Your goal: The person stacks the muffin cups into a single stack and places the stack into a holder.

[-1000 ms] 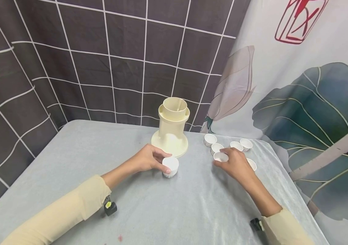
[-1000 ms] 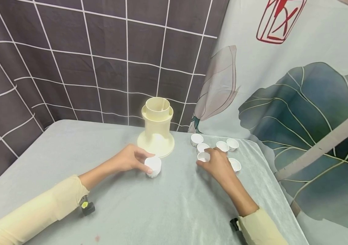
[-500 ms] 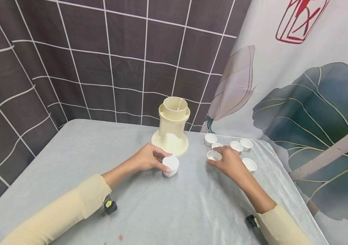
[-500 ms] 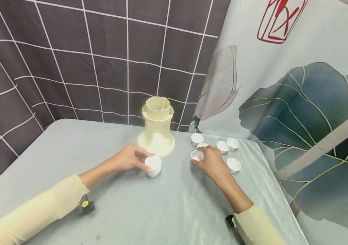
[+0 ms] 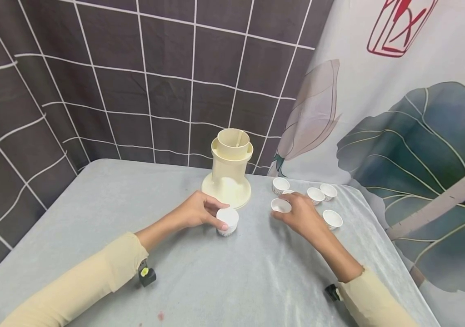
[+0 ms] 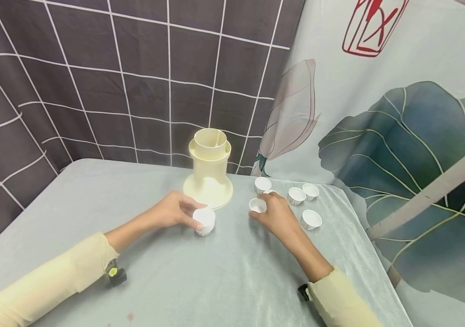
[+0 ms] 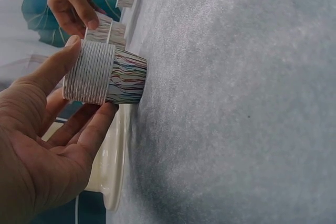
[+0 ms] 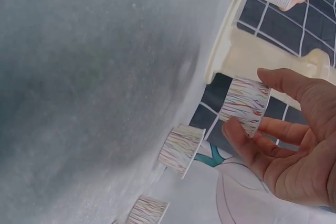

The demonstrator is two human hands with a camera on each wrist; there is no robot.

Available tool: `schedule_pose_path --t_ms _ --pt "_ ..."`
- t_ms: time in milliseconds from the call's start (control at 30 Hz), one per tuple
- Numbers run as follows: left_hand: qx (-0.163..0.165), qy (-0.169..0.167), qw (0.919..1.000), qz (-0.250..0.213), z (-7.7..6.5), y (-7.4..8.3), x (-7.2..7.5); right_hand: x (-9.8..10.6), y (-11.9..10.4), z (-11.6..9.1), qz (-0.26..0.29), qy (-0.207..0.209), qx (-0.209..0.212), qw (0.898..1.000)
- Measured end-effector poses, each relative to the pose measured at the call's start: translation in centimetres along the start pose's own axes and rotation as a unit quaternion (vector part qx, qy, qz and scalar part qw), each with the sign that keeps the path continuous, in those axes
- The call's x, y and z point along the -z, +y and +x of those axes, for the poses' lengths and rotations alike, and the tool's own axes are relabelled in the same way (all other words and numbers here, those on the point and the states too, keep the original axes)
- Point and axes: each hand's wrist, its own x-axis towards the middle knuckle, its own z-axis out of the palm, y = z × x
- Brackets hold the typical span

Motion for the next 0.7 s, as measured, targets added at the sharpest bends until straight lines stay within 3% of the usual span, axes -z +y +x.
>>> schedule_pose_path --t_ms 433,700 --pt "-0.004 0.002 1.0000 0.001 -0.19 0.29 0.08 -0.09 -0.45 -0.02 0.007 -0.003 -0.012 1.000" --pt "-0.002 0.003 1.0000 0.004 -0.13 0.13 -0.01 -0.63 -0.74 -0.10 0.014 0.000 0.003 1.000"
